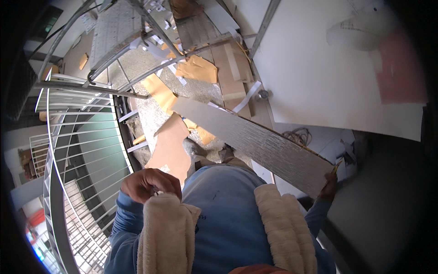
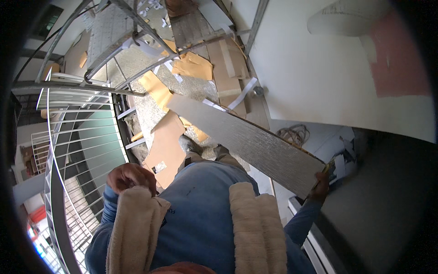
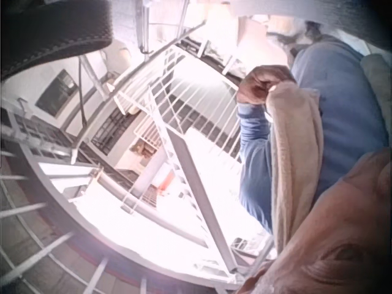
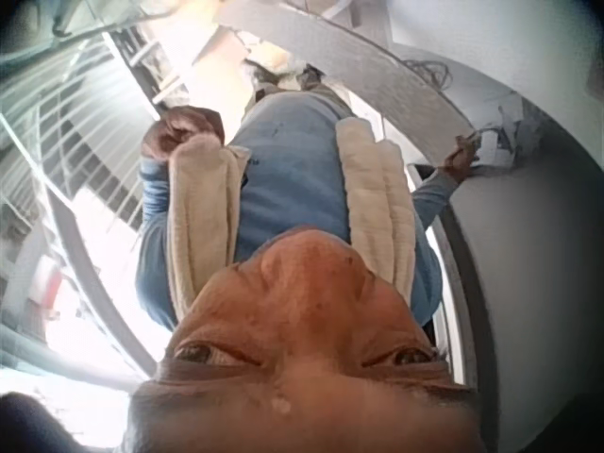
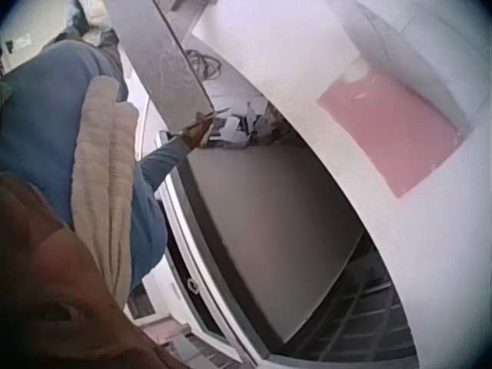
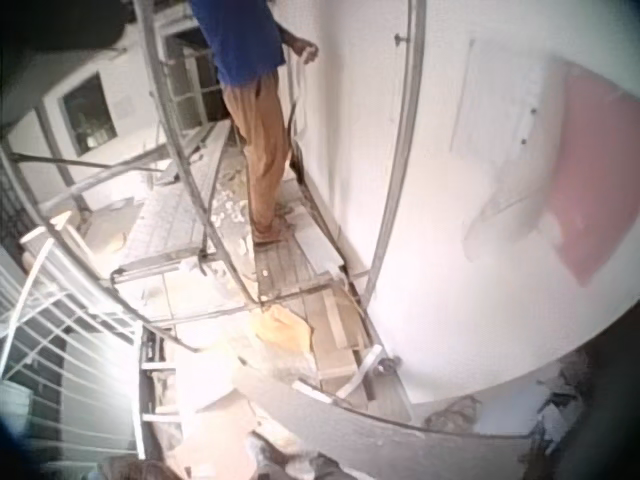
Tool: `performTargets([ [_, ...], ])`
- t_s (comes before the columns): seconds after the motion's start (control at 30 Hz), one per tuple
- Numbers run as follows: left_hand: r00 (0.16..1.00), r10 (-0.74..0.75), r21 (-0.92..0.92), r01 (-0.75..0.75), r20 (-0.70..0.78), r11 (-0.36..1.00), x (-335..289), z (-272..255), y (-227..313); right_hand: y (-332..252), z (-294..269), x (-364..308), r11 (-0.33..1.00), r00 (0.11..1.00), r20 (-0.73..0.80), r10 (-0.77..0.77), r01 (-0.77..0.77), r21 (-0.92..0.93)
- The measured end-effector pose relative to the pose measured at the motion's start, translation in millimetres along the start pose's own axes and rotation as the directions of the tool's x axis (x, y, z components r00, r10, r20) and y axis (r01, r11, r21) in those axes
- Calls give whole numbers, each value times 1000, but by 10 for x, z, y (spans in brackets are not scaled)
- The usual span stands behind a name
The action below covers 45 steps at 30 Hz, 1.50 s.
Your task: The person handles a long metal sheet, positions it on a scaffolding platform, and uses a yellow utility knife to cut or score the sheet. The person repeatedly adjusts the sheet's position and continues cutting along its length.
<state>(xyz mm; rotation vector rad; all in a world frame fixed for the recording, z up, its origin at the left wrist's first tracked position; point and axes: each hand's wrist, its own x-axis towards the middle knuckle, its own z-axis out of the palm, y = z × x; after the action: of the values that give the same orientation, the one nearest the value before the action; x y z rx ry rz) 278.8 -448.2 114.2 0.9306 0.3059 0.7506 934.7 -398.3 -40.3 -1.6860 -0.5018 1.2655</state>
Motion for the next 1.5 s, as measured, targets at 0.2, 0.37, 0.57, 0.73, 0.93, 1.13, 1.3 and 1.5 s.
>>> performTargets([
  [0.2,899,359,407,-238,-250,882,1187,1021,480,261,372,410,999,969,244,-28,35,-24],
  [0.37,976,211,379,-178,-47,908,1682,1360,606,16,682,388,986,940,340,-24,79,-147],
  [0.57,997,-12,481,-25,74,876,1922,1444,572,-72,798,8,987,964,240,-110,135,-87],
  [0.73,964,106,814,-263,244,518,1992,1548,165,-20,842,-11,978,867,459,-195,135,159],
  [0.93,978,39,880,164,-203,446,1944,113,-435,-160,1126,-21,909,865,448,-225,351,-222],
  [1.13,462,-662,664,744,-590,-72,285,-1898,-2022,155,1486,-409,875,911,306,-277,371,-312],
  [1.3,110,-684,-98,961,-722,258,-614,-1997,-2529,406,1578,-500,886,928,303,-217,318,-337],
  [1.5,76,-648,-331,810,-758,483,-670,-1852,-2642,276,1856,-518,905,916,342,-212,316,-285],
])
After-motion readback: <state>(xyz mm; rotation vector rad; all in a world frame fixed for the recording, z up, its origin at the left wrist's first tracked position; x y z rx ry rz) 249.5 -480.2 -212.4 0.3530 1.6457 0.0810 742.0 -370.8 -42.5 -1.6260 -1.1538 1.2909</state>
